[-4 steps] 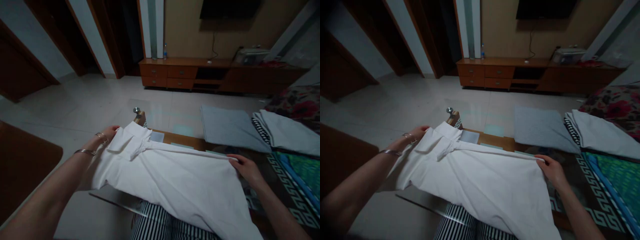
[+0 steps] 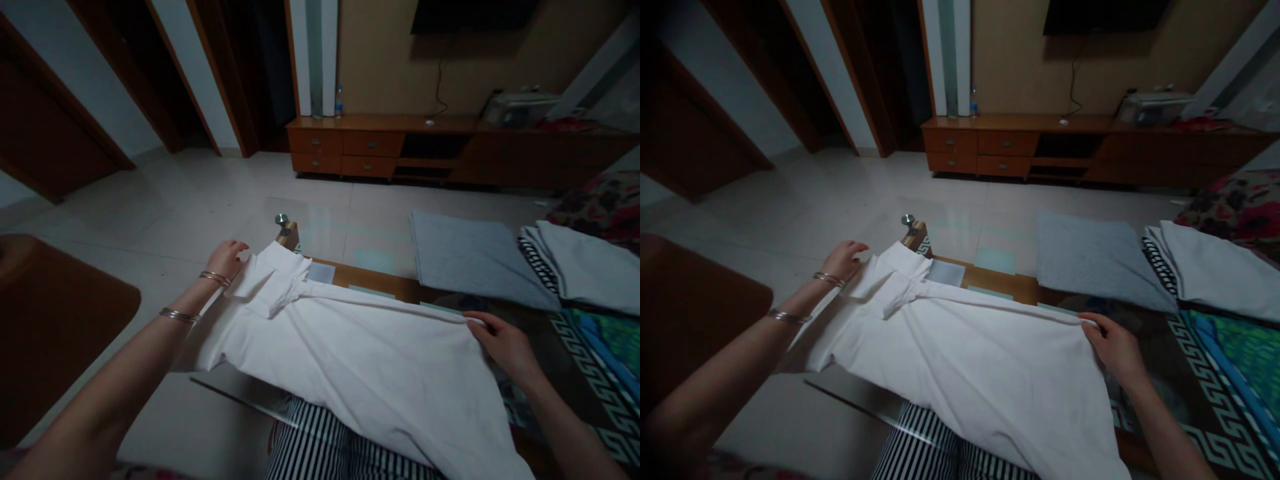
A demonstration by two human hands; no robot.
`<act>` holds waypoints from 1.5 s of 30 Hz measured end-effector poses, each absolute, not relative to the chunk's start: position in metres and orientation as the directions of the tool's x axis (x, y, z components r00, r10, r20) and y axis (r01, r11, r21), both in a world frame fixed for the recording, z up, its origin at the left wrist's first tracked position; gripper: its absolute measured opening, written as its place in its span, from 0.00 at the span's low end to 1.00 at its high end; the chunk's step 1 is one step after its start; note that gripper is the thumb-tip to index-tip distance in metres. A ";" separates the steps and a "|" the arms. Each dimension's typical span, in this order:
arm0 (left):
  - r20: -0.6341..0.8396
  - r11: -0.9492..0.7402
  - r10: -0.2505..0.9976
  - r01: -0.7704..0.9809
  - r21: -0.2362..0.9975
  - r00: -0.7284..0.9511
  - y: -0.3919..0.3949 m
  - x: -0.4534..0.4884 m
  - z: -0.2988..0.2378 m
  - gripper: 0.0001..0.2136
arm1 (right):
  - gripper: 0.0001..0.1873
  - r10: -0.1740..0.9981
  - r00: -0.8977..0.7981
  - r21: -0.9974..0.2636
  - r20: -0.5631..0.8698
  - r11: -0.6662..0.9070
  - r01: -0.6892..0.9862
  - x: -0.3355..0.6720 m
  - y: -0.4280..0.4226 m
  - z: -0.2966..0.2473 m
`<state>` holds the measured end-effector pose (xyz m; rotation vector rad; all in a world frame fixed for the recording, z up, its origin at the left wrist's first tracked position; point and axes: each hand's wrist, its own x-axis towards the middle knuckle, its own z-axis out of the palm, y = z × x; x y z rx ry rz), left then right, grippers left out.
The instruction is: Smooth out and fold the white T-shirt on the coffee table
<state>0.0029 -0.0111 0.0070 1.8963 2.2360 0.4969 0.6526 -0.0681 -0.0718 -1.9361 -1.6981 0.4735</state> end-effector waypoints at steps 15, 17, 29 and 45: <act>0.207 0.196 0.941 0.930 0.311 -0.267 -0.128 0.000 -0.014 0.17 | 0.22 0.925 -0.244 -0.094 0.291 0.281 0.955 0.599 -0.063 -0.043; 0.168 0.317 0.903 0.877 0.361 -0.396 -0.144 -0.023 -0.011 0.18 | 0.19 0.848 -0.428 -0.194 0.313 0.498 0.845 0.537 -0.064 -0.023; 0.009 0.428 0.870 0.765 0.480 -0.493 -0.260 -0.050 -0.016 0.19 | 0.11 0.362 -0.902 -0.093 0.237 0.932 0.350 0.239 -0.080 -0.006; 0.136 0.383 0.811 0.692 0.612 -0.569 -0.211 -0.054 -0.015 0.05 | 0.09 0.638 -0.767 -0.763 0.068 0.529 0.372 0.235 -0.044 0.001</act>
